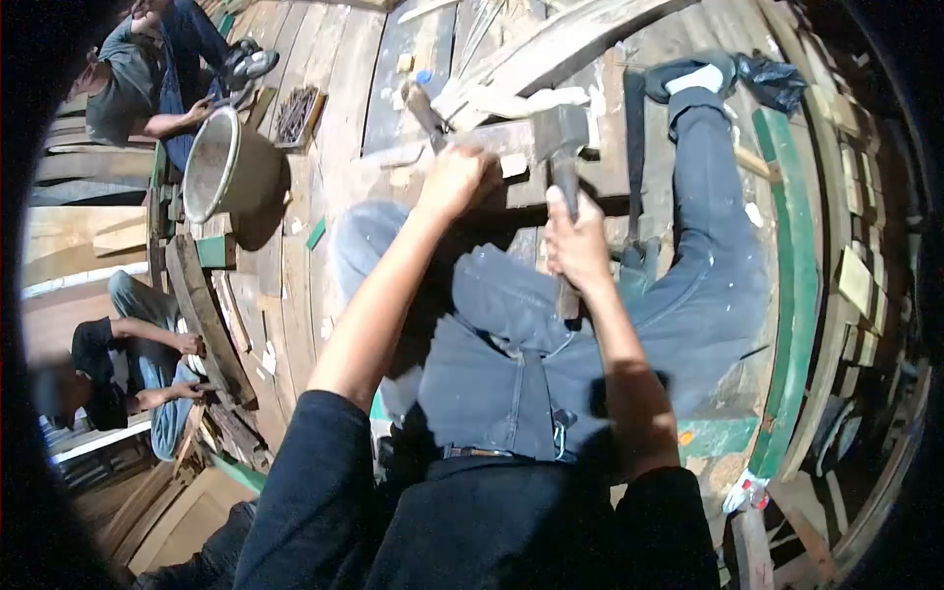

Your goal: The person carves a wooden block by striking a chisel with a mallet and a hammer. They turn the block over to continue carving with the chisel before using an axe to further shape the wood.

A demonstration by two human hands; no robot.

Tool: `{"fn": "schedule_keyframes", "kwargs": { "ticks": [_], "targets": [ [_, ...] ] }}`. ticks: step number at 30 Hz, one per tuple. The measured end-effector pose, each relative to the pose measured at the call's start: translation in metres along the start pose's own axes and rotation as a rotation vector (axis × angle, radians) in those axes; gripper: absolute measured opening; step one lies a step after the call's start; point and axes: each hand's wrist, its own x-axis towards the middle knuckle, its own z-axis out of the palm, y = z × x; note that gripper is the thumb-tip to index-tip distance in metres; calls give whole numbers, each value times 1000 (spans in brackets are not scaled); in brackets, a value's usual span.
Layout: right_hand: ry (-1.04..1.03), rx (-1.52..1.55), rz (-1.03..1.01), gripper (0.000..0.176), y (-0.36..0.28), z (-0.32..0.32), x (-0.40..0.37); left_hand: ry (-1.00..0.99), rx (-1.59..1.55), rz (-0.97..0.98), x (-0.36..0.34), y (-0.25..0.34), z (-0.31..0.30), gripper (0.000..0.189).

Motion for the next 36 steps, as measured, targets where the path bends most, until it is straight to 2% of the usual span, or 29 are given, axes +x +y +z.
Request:
{"fn": "schedule_keyframes", "kwargs": {
  "ticks": [1, 2, 4, 5, 6, 7, 10, 12, 13, 14, 15, 16, 18, 20, 22, 23, 25, 26, 27, 30, 34, 36],
  "targets": [
    [-3, 0, -119, 30, 1, -4, -1, -44, -4, -41, -4, 1, 2, 28],
    [-31, 34, -196, 29, -10, -6, -9, 6, 46, -12, -8, 8, -3, 29],
    [-62, 82, -217, 29, -27, -4, -17, 81, -27, 40, -6, 5, -1, 18],
    [-11, 58, -237, 29, -29, 0, -16, -7, -36, 21, -3, 6, -4, 18],
    [82, -103, -326, 29, -12, 1, -5, -90, -43, 4, -1, 7, -10, 18],
    [96, -214, -335, 30, 6, 0, 6, 64, -16, 43, -3, 6, -5, 16],
    [4, -464, -178, 37, 39, -9, 27, 55, 27, 64, -2, 5, -5, 16],
    [-50, -276, -80, 37, 41, -19, 25, 70, -6, 56, 1, 8, -10, 16],
    [-101, -18, 20, 31, 19, -11, 12, 99, -2, 51, 0, 7, -8, 16],
    [-95, 10, -57, 30, 13, -9, 7, 121, -1, 40, -5, 9, -6, 17],
    [-87, 1, -145, 29, 5, -10, 5, 37, 4, -18, -7, 10, -4, 19],
    [-80, -6, -231, 28, -3, -12, 3, 46, 10, 16, -12, 12, -2, 21],
    [-118, 76, -264, 28, -11, -17, 1, 79, 33, 98, -13, 16, -4, 27],
    [-72, 63, -274, 29, -9, -21, -1, 95, 54, 108, -13, 17, -3, 31],
    [-72, 94, -191, 30, 2, -29, 0, 160, -31, 97, -16, 20, -2, 28],
    [-57, 89, -152, 31, 6, -32, 0, 175, -15, 108, -16, 20, -1, 34],
    [-44, 106, -57, 33, 15, -36, 5, 95, 2, 89, -18, 20, -3, 37],
    [-40, 107, -38, 33, 20, -36, 8, 59, 15, 85, -15, 19, -3, 38],
    [-40, 125, -25, 33, 24, -37, 11, 148, 13, 76, -14, 12, 9, 44],
    [-45, 143, -20, 34, 23, -32, 14, 141, 32, 39, -11, 9, 4, 48],
    [-77, 128, 6, 35, 25, -25, 12, 95, 16, 50, -14, 7, -1, 48],
    [-88, 106, 33, 35, 30, -21, 10, 62, 25, 1, -12, 7, -3, 41]
  ]
}}
